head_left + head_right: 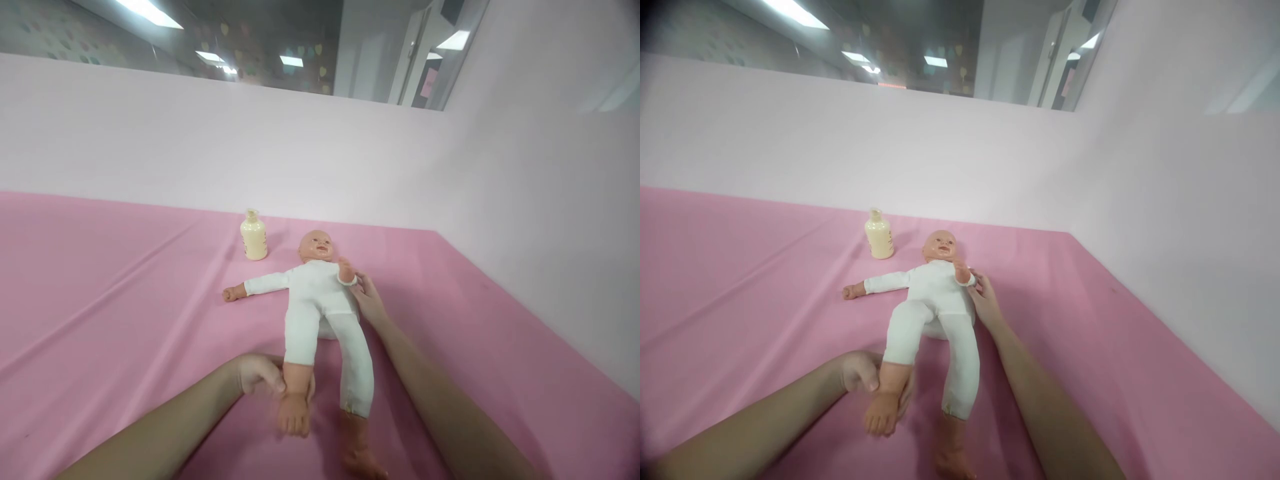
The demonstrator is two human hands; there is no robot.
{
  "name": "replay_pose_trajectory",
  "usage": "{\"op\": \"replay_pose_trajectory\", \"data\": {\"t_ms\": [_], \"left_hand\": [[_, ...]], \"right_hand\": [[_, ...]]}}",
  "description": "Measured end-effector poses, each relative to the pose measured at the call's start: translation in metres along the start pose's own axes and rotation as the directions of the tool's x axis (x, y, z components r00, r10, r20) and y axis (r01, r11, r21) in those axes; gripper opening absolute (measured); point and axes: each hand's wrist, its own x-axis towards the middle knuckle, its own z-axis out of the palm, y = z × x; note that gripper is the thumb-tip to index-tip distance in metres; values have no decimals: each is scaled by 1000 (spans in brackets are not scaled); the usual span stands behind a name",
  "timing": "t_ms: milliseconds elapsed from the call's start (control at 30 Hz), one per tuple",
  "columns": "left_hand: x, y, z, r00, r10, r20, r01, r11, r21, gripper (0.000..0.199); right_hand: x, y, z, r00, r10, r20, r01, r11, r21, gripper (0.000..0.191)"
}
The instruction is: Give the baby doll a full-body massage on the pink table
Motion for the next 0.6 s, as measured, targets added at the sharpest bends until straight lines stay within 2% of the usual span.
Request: {"op": "replay_pose_trajectory", "data": {"t_ms": [100, 200, 333, 433, 533, 600], "left_hand": [[0, 4, 2, 980, -174, 96, 156, 973, 171, 53], [2, 9, 5, 961, -264, 84, 221, 914, 339, 52], [4, 11, 8, 962, -268, 59, 221, 886, 408, 53], [3, 8, 6, 951, -300, 74, 251, 888, 385, 54], [1, 3, 2, 942, -324, 87, 270, 885, 379, 56], [0, 3, -1, 958, -278, 77, 231, 899, 373, 54]], "right_hand": [[3, 2, -4, 994, 33, -107, -20, 992, 128, 54], [6, 2, -9, 975, 105, -196, -46, 957, 285, 52], [10, 5, -17, 924, 263, -276, -95, 860, 501, 50], [13, 11, -21, 895, 337, -294, -127, 822, 555, 46], [14, 14, -22, 897, 347, -275, -146, 818, 557, 44], [13, 13, -22, 912, 322, -255, -143, 831, 538, 47]]}}
